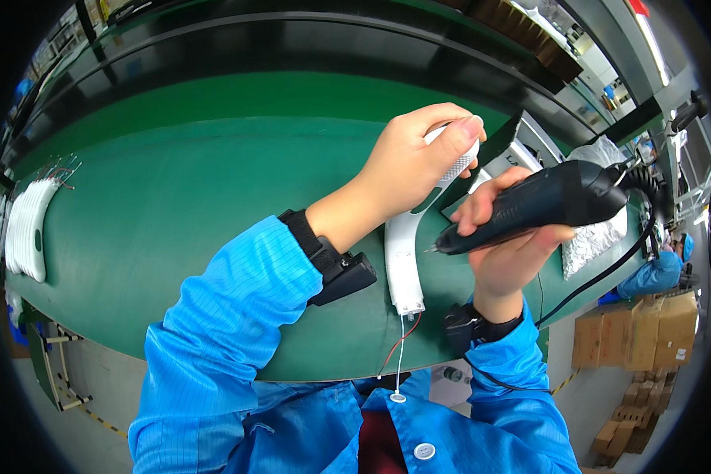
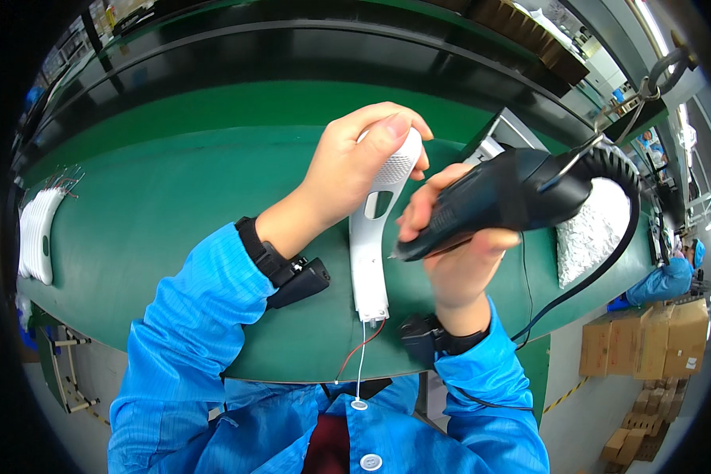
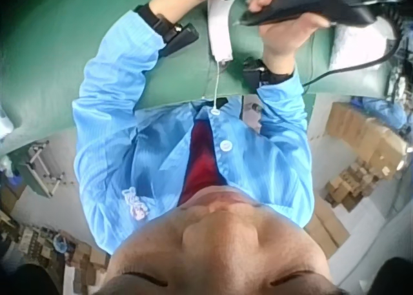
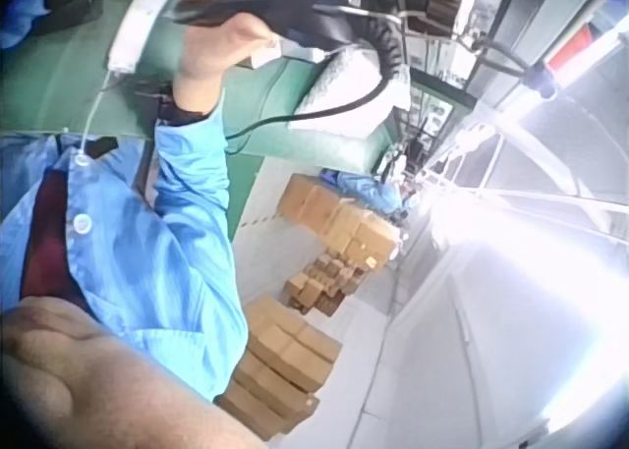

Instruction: The recorder uses an electric screwdriver to assemble small plastic housing components on an assembly line.

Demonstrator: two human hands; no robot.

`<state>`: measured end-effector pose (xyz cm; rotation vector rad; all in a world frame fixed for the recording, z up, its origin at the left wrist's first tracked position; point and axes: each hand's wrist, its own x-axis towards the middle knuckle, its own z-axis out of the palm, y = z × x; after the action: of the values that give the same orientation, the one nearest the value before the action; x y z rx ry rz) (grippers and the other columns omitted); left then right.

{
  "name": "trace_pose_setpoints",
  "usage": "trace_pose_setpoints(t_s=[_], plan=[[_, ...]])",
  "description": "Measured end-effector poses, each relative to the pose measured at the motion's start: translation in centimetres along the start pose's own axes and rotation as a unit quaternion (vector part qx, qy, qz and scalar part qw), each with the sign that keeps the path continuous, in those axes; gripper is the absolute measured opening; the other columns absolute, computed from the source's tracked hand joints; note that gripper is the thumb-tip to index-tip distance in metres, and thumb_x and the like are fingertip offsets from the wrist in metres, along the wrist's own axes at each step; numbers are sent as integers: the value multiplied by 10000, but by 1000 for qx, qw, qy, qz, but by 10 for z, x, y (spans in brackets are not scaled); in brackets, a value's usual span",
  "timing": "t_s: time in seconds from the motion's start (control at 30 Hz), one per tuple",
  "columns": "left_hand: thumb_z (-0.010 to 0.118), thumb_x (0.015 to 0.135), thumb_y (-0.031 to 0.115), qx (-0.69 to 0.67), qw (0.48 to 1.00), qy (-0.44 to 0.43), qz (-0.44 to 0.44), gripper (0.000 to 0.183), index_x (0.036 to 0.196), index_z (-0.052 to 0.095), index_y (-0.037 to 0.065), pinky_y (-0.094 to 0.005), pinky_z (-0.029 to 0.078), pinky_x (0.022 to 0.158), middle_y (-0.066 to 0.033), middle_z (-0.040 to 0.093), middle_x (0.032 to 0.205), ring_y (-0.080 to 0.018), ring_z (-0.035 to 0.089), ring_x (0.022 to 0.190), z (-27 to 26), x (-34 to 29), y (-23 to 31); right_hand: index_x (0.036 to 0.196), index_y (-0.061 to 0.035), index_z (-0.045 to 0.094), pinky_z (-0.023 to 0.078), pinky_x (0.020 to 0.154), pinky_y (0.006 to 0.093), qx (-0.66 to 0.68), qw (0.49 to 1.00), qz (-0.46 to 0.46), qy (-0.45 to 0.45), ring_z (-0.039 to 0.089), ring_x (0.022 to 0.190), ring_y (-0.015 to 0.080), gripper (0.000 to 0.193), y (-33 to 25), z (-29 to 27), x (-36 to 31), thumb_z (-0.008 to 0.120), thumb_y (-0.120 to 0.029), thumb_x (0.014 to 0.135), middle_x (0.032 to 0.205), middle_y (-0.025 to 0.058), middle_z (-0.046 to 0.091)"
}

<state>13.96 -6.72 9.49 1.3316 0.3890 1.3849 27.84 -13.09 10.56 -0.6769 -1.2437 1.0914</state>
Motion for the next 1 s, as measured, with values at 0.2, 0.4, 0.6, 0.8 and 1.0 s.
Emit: trace_pose_setpoints(t_s=[0.2, 0.4, 0.6, 0.8, 1.0], plan=[[520, 925, 400, 4, 1000, 5, -9, 409, 960, 604, 1, -250, 492, 651, -82, 625, 775, -121, 601, 717, -2, -2, 1, 1018, -46, 484, 472, 594, 324, 26, 999, 7, -47, 525, 540, 166, 928, 16, 20, -12, 384, -889, 642, 651, 60, 516], [512, 929, 404, 24, 1000, 9, -8, 413, 938, 611, 3, -242, 489, 636, -75, 623, 760, -115, 600, 707, -2, -4, 2, 1014, -51, 482, 465, 590, 311, 10, 998, 29, -61, 518, 538, 162, 929, 28, 19, -14, 381, -893, 637, 653, 61, 515], [505, 931, 405, 30, 999, 16, 17, 412, 936, 611, 6, -238, 487, 624, -74, 623, 750, -115, 599, 693, -5, 1, 2, 993, -56, 477, 449, 574, 282, 11, 998, 42, -34, 497, 519, 146, 930, 33, 25, -14, 370, -905, 627, 645, 56, 507], [510, 927, 419, 54, 998, 23, 10, 423, 937, 611, 8, -234, 485, 617, -76, 626, 749, -113, 599, 687, -4, -1, 1, 985, -60, 480, 444, 558, 272, 17, 998, 40, -35, 495, 513, 139, 923, 36, 27, -14, 362, -904, 632, 641, 53, 505], [507, 933, 398, 40, 999, 24, 8, 404, 931, 613, 7, -231, 476, 603, -75, 627, 752, -105, 589, 667, 0, -2, 0, 977, -68, 481, 445, 555, 271, 6, 999, 37, -32, 496, 506, 138, 913, 36, 24, -14, 360, -904, 633, 631, 46, 500]])
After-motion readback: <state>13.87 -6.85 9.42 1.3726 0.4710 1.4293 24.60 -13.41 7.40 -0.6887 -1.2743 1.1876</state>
